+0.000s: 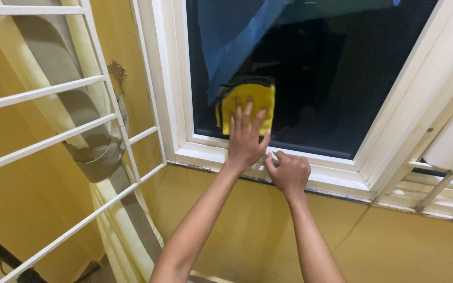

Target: The person sprays a liquid from a bottle onto a window and wipes it with a cloth.

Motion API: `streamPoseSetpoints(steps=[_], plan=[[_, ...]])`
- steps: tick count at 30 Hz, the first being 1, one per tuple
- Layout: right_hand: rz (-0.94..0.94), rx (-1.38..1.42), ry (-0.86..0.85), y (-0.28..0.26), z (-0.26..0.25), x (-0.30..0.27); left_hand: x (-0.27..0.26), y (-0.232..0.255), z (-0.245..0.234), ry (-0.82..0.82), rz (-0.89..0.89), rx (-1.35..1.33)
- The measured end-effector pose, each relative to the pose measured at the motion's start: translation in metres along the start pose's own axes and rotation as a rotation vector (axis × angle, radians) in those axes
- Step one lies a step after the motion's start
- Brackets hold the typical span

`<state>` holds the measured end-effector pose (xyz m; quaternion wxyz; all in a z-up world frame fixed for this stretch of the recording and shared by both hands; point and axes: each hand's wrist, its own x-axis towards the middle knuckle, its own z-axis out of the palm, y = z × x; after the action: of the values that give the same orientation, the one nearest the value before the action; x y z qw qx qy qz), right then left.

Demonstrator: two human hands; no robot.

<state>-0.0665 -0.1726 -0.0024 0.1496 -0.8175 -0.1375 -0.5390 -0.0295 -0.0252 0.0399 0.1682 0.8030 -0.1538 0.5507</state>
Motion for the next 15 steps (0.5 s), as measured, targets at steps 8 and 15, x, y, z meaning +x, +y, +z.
streamPoseSetpoints(steps=[8, 15], plan=[[0.009, -0.018, -0.016, 0.000, 0.000, 0.001, -0.009, -0.042, -0.008, 0.006, -0.317, -0.099], [0.031, -0.021, -0.043, 0.000, 0.000, 0.001, -0.003, -0.032, 0.006, 0.125, -0.329, -0.127]])
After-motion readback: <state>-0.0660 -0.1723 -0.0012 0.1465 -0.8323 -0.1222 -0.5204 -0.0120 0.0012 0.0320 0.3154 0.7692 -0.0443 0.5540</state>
